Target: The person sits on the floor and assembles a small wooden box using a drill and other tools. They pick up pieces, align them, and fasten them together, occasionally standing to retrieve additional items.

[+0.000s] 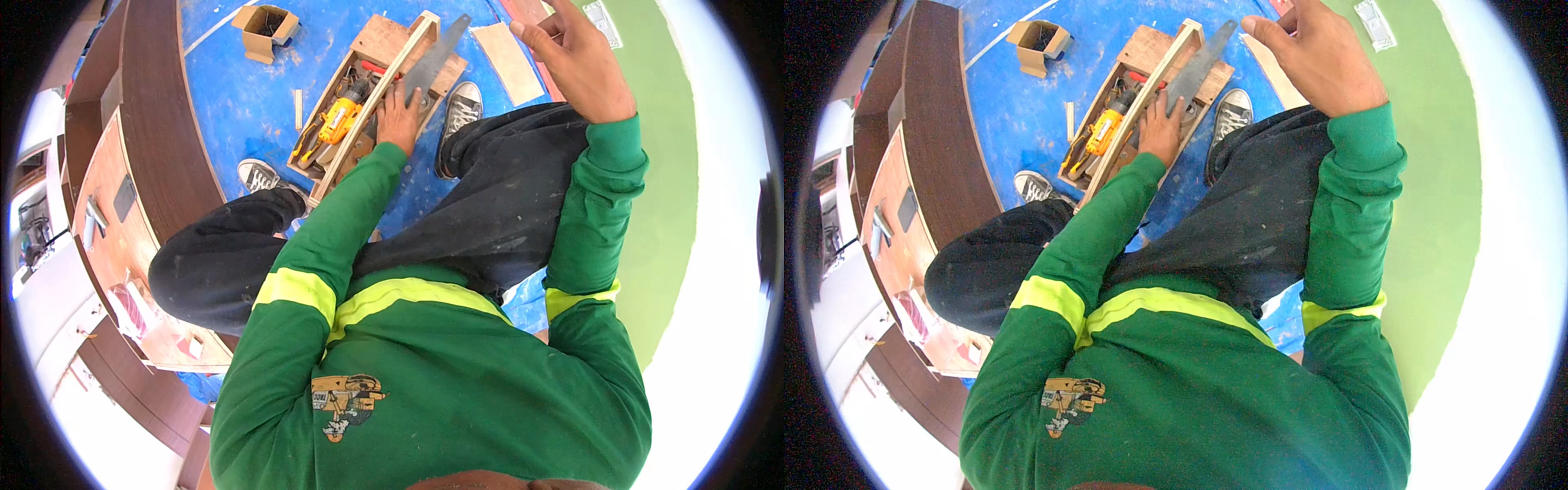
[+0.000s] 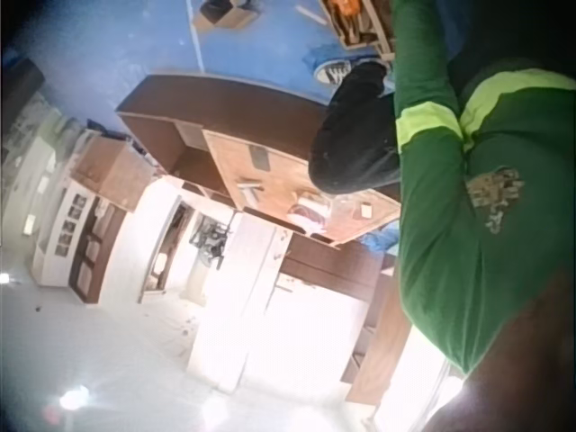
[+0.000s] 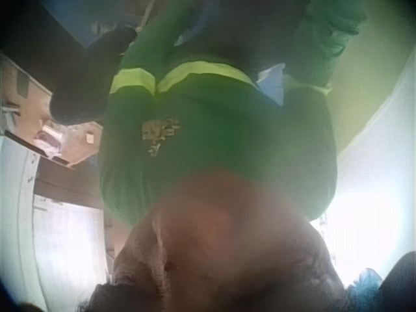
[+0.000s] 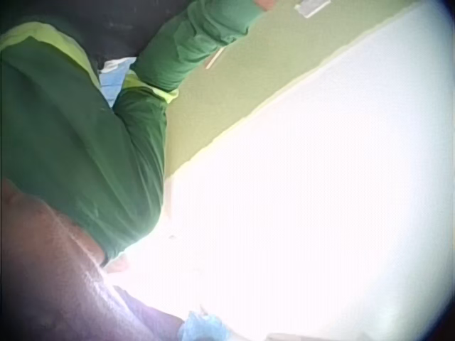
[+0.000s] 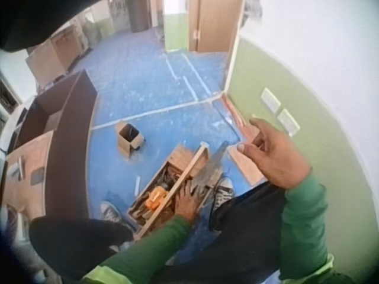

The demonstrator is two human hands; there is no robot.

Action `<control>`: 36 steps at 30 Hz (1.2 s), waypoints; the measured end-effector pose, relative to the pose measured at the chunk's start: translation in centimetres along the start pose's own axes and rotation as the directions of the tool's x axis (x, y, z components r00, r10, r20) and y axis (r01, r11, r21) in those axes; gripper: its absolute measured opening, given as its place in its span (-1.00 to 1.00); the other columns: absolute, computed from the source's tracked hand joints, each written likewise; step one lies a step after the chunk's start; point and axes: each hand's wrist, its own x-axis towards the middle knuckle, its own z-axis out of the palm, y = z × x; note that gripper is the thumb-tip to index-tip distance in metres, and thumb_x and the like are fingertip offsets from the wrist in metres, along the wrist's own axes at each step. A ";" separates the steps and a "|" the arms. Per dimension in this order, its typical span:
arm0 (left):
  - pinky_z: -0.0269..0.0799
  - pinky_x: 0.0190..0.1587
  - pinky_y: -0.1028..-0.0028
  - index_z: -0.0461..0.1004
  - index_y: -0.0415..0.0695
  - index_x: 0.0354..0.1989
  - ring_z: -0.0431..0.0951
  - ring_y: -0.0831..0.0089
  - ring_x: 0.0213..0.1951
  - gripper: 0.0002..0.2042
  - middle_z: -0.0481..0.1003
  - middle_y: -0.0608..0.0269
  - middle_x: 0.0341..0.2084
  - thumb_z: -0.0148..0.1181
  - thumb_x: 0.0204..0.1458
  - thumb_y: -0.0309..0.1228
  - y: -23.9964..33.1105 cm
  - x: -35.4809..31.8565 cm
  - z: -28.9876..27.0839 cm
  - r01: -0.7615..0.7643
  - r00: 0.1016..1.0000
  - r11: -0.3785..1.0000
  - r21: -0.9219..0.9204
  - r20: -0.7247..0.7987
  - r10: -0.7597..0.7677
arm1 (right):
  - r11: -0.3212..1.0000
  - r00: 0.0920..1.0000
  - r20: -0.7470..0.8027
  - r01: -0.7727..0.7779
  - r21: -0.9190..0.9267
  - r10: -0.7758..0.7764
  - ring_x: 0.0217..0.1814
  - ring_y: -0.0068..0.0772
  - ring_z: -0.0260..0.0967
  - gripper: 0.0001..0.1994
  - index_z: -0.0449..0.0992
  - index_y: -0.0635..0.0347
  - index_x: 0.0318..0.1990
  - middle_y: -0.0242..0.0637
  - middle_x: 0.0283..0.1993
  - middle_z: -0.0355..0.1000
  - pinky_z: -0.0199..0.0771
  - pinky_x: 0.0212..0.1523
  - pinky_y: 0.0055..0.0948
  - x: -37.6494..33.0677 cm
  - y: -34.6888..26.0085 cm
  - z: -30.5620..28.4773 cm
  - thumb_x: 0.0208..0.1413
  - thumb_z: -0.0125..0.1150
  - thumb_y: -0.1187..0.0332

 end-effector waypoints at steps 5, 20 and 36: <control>0.21 0.40 -0.03 0.30 -0.02 0.42 0.19 -0.18 0.41 -0.36 0.17 -0.07 0.43 0.32 0.12 -0.36 -0.3 -1.6 -0.8 -0.088 0.992 0.982 -0.168 0.077 0.102 | 0.996 0.997 0.043 0.066 -0.064 -0.063 -0.39 -0.22 0.51 -0.42 0.36 0.49 0.27 -0.01 -0.38 0.53 0.50 -0.33 -0.27 0.2 -0.9 0.0 0.25 0.34 0.23; 0.62 -0.07 0.08 0.66 -0.14 -0.03 0.72 0.00 -0.21 -0.65 0.67 -0.13 -0.27 0.35 0.10 -0.19 -21.4 -10.8 -9.7 0.619 0.443 0.785 -0.014 0.831 -0.335 | 0.925 0.945 0.067 0.328 -0.194 -0.321 -0.20 0.17 0.55 -0.54 0.48 0.46 0.11 0.10 -0.30 0.60 0.54 -0.13 -0.03 -0.3 -1.0 0.1 0.21 0.28 0.24; 0.51 -0.14 0.36 0.51 -0.25 -0.09 0.58 0.44 -0.27 -0.79 0.61 0.15 -0.30 0.15 0.34 -0.32 -16.4 -6.6 -4.1 0.410 0.912 0.680 -0.608 0.278 -0.301 | 0.855 0.943 0.135 0.331 -0.398 -0.303 -0.13 0.18 0.56 -0.59 0.49 0.34 0.04 0.08 -0.30 0.60 0.53 -0.04 0.02 -0.6 -2.2 0.7 0.21 0.26 0.16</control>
